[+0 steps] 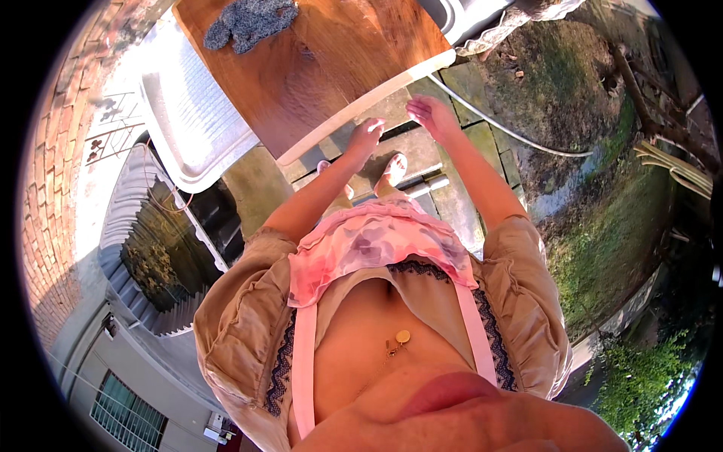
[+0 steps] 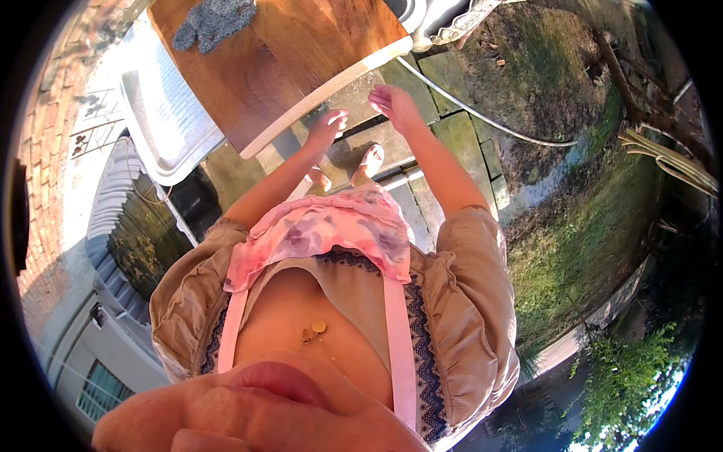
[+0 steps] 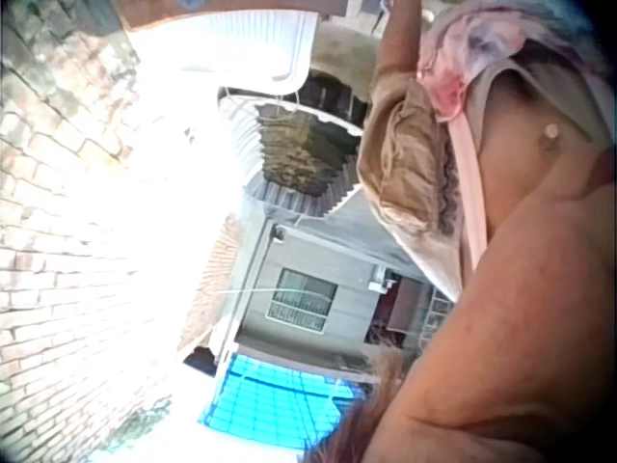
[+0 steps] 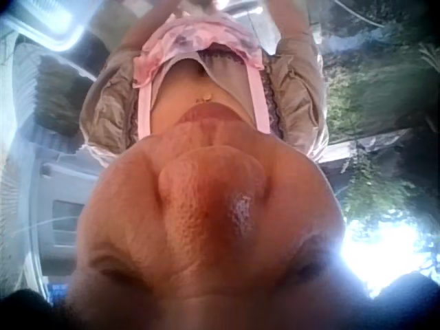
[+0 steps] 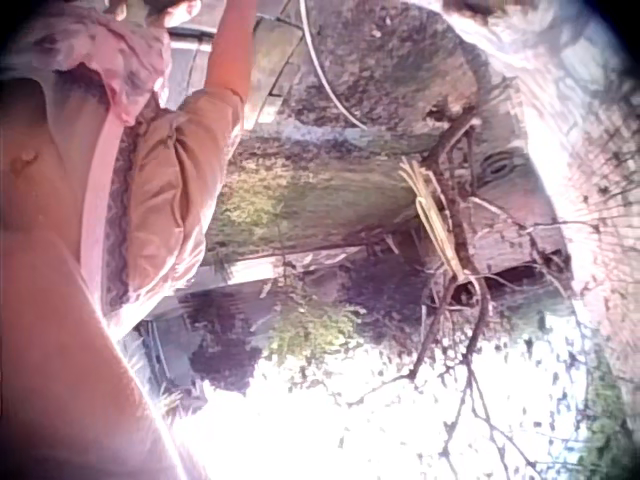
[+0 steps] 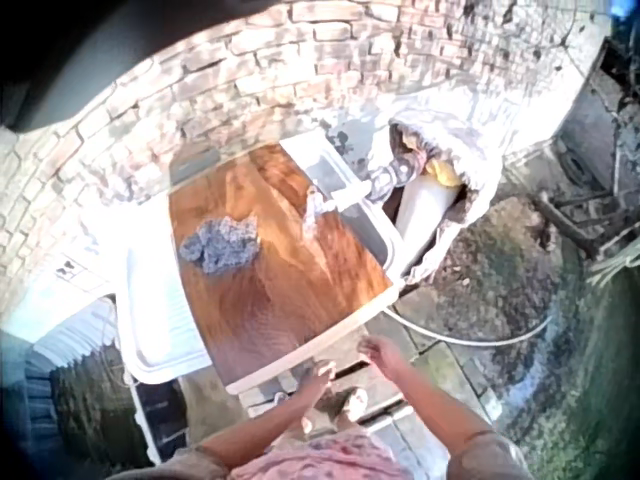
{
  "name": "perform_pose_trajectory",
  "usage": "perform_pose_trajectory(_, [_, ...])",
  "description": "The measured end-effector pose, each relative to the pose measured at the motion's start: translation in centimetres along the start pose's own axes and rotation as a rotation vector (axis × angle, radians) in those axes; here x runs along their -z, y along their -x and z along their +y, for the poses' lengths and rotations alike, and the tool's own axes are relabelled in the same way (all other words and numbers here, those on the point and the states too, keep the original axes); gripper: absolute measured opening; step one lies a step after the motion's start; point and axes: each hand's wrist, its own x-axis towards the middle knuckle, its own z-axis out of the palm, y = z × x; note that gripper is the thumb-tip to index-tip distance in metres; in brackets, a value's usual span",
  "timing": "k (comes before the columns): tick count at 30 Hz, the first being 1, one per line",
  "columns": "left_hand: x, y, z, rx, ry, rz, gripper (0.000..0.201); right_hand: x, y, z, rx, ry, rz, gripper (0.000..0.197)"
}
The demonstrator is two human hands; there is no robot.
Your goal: The person cleans a wooden cutting board in an outdoor sink using a scouring pad and running water, scrubbing the surface repeatedly and rinsing the board.
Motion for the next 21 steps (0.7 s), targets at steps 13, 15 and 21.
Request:
perform_pose_trajectory(13, [-1.6,-5.2,1.9,0.266,0.884,0.013,0.041,-6.3,-3.9,2.7,-0.021,-0.847,-0.53,0.03])
perform_pose_trajectory(15, [-1.9,-5.0,1.8,0.319,0.956,-0.016,0.036,-10.7,2.7,4.1,-0.03,-0.656,-0.471,0.034])
perform_pose_trajectory(21, [-8.5,-3.1,5.4,0.364,0.72,-0.438,0.027,-12.5,14.4,-1.5,0.864,0.694,-0.261,0.06])
